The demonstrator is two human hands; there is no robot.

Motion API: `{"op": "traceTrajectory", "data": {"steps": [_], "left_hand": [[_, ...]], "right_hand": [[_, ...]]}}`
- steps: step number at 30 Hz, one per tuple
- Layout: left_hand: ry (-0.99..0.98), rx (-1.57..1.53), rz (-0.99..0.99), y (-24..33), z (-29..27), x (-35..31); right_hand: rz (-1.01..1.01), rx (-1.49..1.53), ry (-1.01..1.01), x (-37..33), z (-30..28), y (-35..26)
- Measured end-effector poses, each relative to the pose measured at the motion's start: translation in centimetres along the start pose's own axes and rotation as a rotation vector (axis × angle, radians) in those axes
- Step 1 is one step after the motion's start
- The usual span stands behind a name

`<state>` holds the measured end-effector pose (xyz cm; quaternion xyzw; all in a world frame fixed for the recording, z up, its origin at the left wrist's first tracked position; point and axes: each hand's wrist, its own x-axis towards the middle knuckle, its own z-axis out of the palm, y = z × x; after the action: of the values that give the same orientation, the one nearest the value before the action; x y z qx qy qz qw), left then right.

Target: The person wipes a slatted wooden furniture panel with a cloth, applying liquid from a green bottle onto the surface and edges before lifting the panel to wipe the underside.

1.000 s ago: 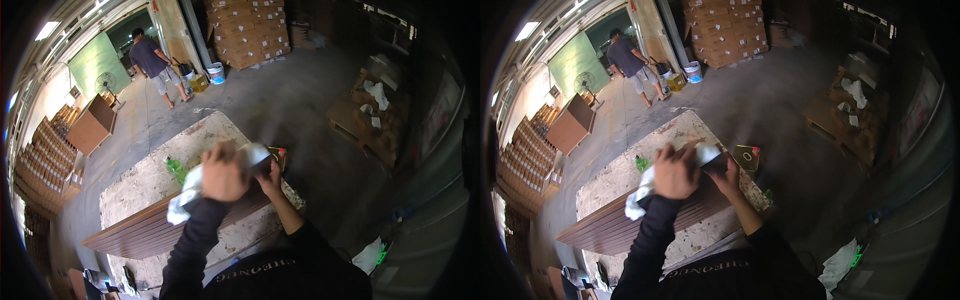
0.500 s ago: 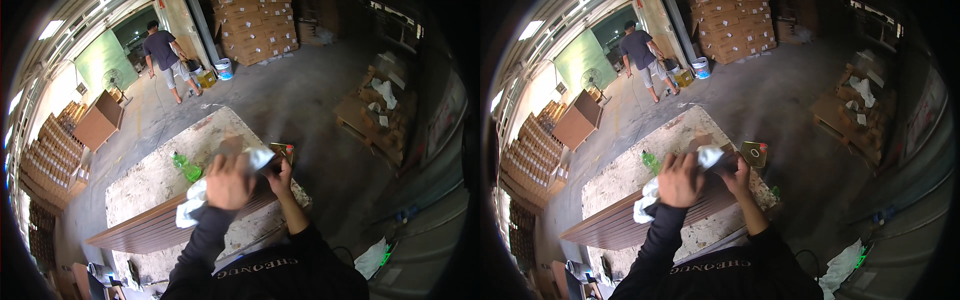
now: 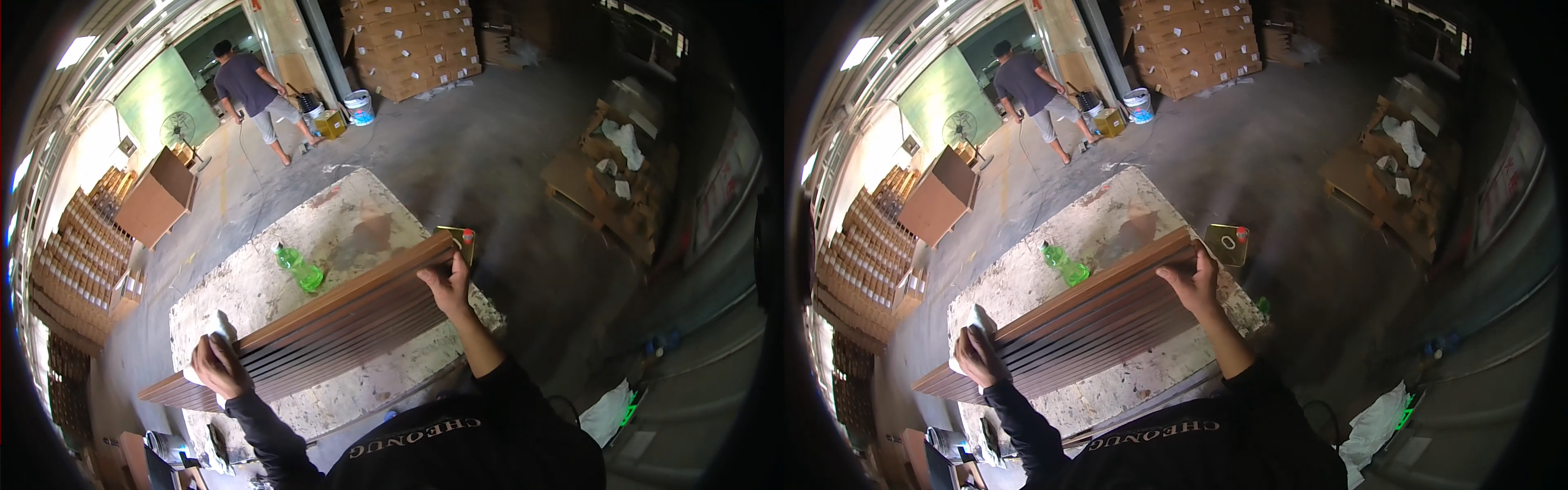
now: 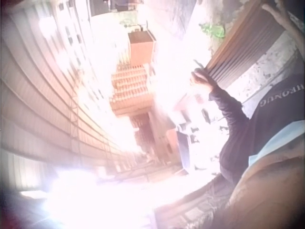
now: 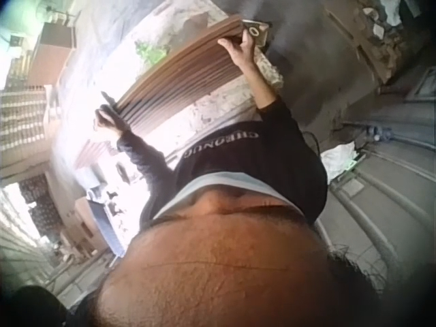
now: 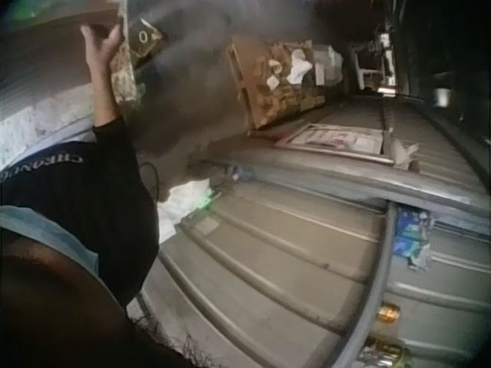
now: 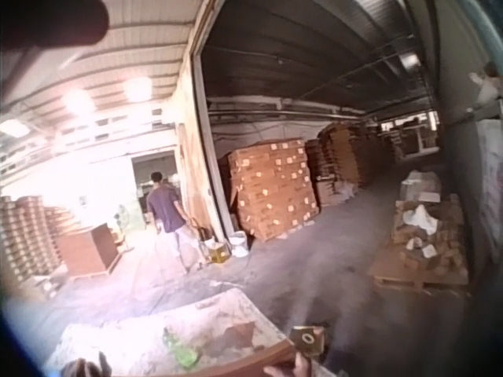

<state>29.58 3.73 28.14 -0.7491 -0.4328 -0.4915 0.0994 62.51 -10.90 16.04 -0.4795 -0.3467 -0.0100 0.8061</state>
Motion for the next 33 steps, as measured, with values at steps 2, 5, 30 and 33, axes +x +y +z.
{"op": "traceTrajectory", "data": {"steps": [2, 5, 30, 33], "left_hand": [[-0.105, -0.062, -0.064, 4.3, 0.5, -0.3], [-0.199, -0.157, 0.251, 11.1, 2.9, -0.9], [-0.106, -0.073, 0.195, 3.4, 2.0, 1.2], [0.015, -0.021, 0.205, -2.1, 0.2, 1.3]], "right_hand": [[0.033, 0.01, -0.041, -0.1, -0.2, -0.4], [-0.001, -0.006, -0.046, 0.4, -0.6, -1.3], [-0.019, -0.215, 0.032, 0.8, -1.5, 3.3], [0.014, -0.165, 0.037, 0.4, -2.1, 5.2]]}}
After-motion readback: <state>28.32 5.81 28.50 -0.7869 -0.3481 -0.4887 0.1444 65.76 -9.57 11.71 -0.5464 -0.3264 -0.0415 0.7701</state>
